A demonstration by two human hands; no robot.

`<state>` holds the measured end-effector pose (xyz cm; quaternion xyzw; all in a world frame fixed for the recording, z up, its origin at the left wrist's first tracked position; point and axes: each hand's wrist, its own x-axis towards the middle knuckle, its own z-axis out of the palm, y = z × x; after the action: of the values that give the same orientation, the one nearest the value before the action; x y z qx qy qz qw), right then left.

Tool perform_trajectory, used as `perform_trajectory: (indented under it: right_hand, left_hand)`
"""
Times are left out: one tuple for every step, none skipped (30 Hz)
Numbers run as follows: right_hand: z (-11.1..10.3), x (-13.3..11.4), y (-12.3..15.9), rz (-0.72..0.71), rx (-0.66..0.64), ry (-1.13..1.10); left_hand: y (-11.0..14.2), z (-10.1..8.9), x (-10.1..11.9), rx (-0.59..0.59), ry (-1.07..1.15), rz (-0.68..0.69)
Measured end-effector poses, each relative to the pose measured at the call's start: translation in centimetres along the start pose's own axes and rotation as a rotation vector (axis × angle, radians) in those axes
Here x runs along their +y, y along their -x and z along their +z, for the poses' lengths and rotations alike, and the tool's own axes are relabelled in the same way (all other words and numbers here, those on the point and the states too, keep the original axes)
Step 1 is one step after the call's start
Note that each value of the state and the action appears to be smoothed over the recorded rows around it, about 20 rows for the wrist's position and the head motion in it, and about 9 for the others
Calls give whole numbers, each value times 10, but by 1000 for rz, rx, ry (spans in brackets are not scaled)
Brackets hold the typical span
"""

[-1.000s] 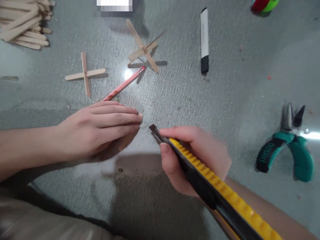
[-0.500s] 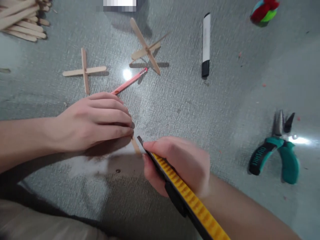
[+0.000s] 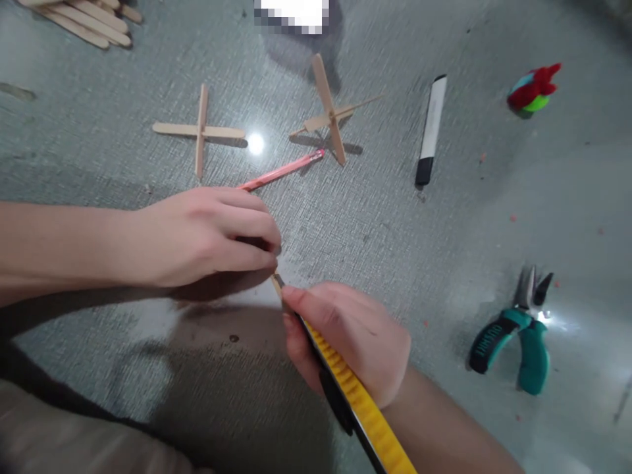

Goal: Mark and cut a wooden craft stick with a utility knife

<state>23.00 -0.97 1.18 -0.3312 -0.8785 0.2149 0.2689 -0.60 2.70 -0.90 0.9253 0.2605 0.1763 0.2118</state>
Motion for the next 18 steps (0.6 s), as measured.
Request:
perform_trajectory:
  right_hand:
    - [1,1,0,7,-5,3]
    - [1,1,0,26,-29,20]
    - [1,1,-1,43,-47,36]
    - [1,0,-1,63,-71,52]
    - [0,0,-2,68,-78,59]
    - [0,-1,-2,62,-76,56]
    - [-1,-2,-2,55,-78,53]
    - [-1,-3,-3,55,-83,53]
    - [-2,-4,-3,55,-91,54]
    - [-2,-4,-3,53,-100,52]
    - [-2,-4,-3,56,-104,50]
    - [-3,-4,-3,57,-106,47]
    - [-3,-4,-4,46,-103,40]
    - [-3,-3,-4,31,-101,35]
    - [-3,-2,-4,14,-99,30]
    - [-3,-1,-3,0,-99,28]
    - [-4,1,-2,-9,-104,28]
    - [-4,1,0,-12,-112,29]
  left_hand:
    - [0,1,0,7,-12,-20]
    - [-1,1,-1,14,-18,-44]
    - [-1,1,-1,17,-16,-67]
    - [-2,1,-1,18,-7,-87]
    - [-3,1,-1,16,6,-101]
    - [-3,1,-1,13,18,-112]
    - [-4,1,-1,14,25,-117]
    - [-4,1,-1,14,29,-121]
    - [-5,0,-1,12,30,-124]
    - [-5,0,-1,7,30,-124]
    - [-5,0,-1,3,28,-125]
    - [-5,0,-1,3,26,-125]
    - [-5,0,-1,3,25,-123]
    - [-5,0,-2,2,25,-121]
    - [-5,1,-2,3,23,-119]
    - [-5,1,-2,2,22,-118]
    - [-5,1,-2,-1,18,-122]
    - [-5,1,-2,-9,13,-123]
